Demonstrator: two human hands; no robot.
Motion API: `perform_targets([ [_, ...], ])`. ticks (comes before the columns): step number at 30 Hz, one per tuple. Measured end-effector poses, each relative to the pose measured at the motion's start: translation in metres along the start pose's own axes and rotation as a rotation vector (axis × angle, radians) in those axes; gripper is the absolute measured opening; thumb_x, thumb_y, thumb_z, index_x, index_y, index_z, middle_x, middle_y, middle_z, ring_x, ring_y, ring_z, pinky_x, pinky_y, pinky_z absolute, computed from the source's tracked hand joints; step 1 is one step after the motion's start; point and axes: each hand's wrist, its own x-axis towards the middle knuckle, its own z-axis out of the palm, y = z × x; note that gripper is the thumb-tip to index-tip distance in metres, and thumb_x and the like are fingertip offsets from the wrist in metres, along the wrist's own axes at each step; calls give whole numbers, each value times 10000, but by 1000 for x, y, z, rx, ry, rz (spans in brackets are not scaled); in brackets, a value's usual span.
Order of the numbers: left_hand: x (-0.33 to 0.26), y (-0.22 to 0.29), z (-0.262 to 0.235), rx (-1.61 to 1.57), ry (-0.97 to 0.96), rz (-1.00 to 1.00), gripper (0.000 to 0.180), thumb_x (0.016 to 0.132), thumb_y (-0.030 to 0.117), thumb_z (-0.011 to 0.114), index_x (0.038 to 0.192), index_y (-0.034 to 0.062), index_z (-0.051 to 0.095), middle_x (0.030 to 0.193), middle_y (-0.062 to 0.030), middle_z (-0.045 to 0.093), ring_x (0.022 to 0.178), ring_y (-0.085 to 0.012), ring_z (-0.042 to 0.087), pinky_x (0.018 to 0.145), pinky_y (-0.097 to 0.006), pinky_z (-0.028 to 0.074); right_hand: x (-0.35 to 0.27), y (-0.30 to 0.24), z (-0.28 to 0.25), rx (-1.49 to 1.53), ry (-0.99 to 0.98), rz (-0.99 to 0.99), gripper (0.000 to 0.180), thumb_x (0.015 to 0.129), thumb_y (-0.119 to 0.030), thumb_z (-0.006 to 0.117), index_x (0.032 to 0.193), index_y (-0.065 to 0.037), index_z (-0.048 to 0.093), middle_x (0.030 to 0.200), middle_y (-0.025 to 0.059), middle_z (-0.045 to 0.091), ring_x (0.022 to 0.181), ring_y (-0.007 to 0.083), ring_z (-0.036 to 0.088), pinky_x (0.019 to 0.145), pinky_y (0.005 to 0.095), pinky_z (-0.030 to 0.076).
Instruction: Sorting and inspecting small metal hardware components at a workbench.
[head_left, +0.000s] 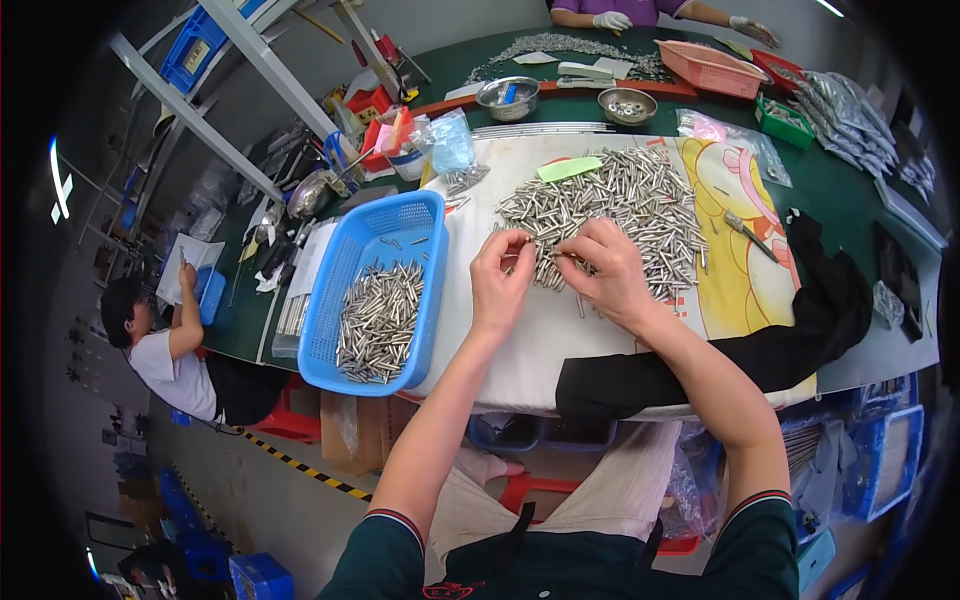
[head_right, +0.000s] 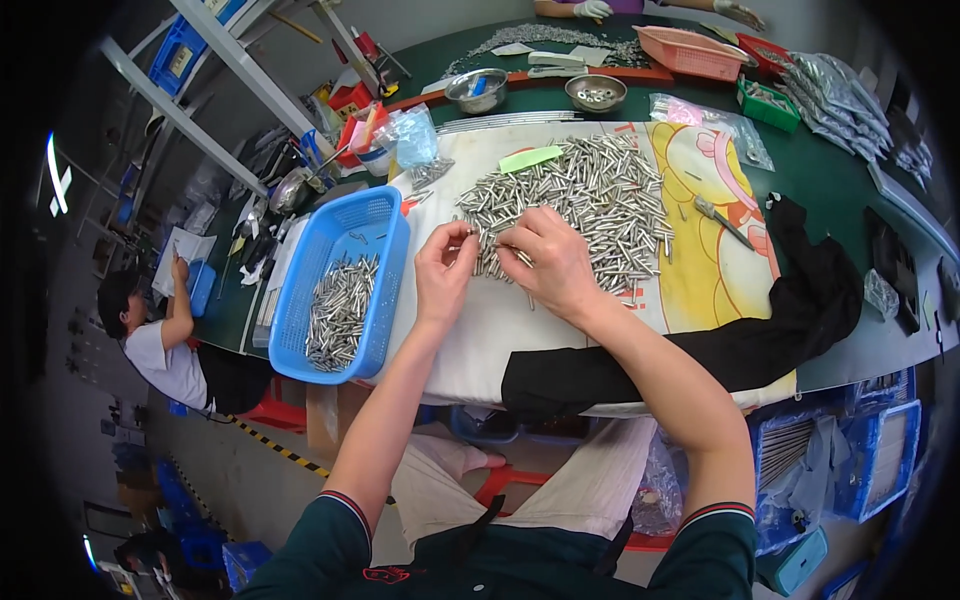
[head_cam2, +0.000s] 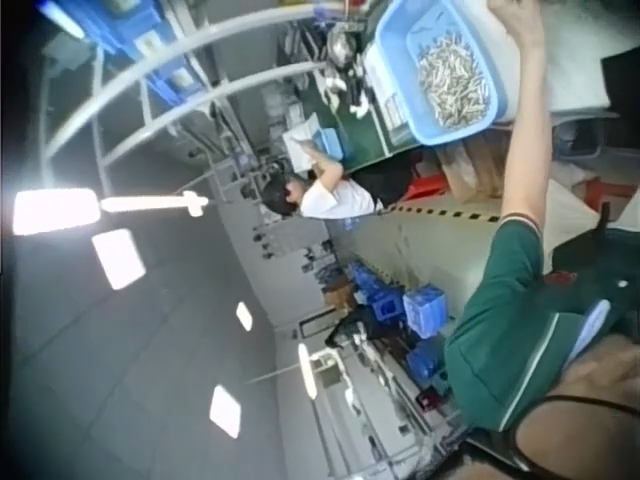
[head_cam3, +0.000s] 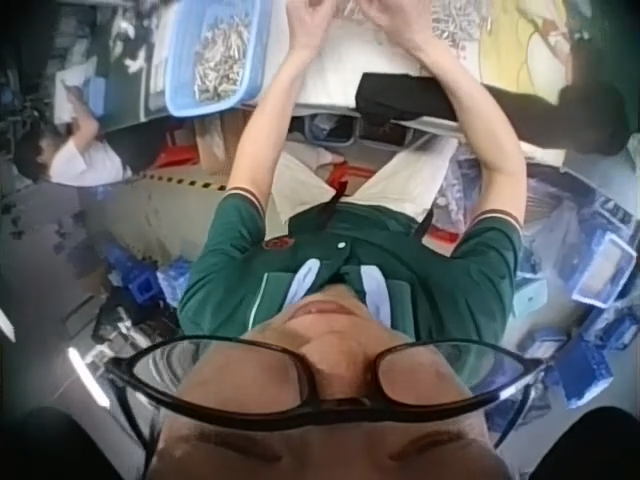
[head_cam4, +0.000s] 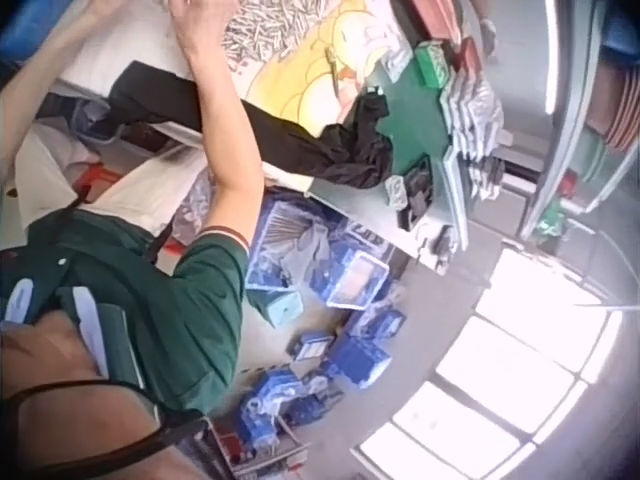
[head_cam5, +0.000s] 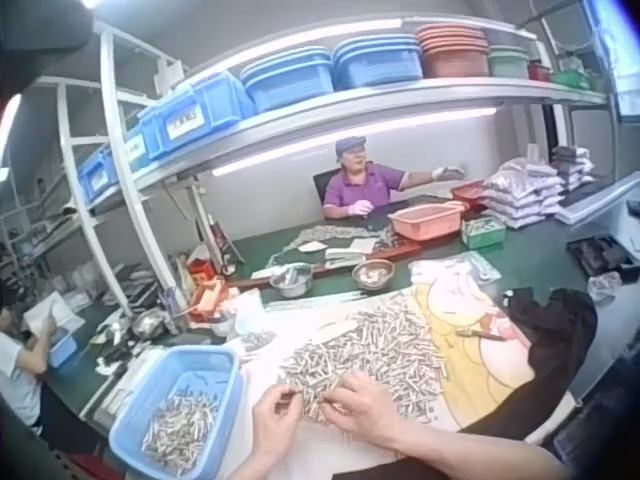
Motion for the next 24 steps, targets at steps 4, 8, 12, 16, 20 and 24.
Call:
perform_targets([
  [4, -7, -2, 21, -439, -3, -54, 125, 858, 29, 553, 973, -15, 577, 866, -34, 612, 770, -79, 583, 670, -217, 479, -2, -1, 2, 155, 88, 127, 123, 701, 5, 666, 818, -15, 633, 717, 60, 514, 594, 157, 500, 495, 268, 387],
  [8, -9, -5, 19, -412, -36, -30, 137, 858, 20, 549, 987, -7, 583, 862, -28, 621, 733, -66, 582, 654, -202, 474, -3, 1, 5, 157, 55, 142, 171, 715, 6, 675, 876, -35, 638, 763, 49, 517, 578, 114, 481, 473, 233, 381],
  [12, -8, 0, 18, -411, -15, -6, 129, 847, 5, 559, 969, 1, 601, 854, -26, 624, 721, -64, 579, 643, -203, 477, -2, 1, 8, 177, 61, 185, 179, 722, 22, 670, 885, -44, 640, 771, 36, 512, 548, 84, 460, 479, 215, 382],
  [16, -6, -5, 22, -441, 32, 50, 129, 834, -5, 567, 954, 7, 612, 862, -38, 632, 730, -81, 592, 649, -216, 489, -3, 3, 8, 190, 42, 231, 192, 726, 28, 667, 901, -47, 648, 786, 31, 512, 544, 70, 455, 479, 205, 381],
  [20, -6, -6, 21, -336, 42, 107, 152, 812, -18, 574, 954, 15, 618, 884, -74, 643, 739, -129, 617, 661, -243, 504, -2, 1, 7, 192, 56, 221, 209, 720, 16, 674, 915, -60, 663, 781, 36, 513, 565, 95, 481, 482, 217, 401],
  [24, -8, 2, 18, -198, 36, 166, 170, 802, -24, 577, 958, 24, 624, 899, -82, 647, 745, -156, 632, 672, -260, 509, -4, 0, 6, 217, 60, 247, 180, 729, 37, 663, 890, -45, 656, 810, 28, 516, 570, 69, 463, 488, 200, 373],
])
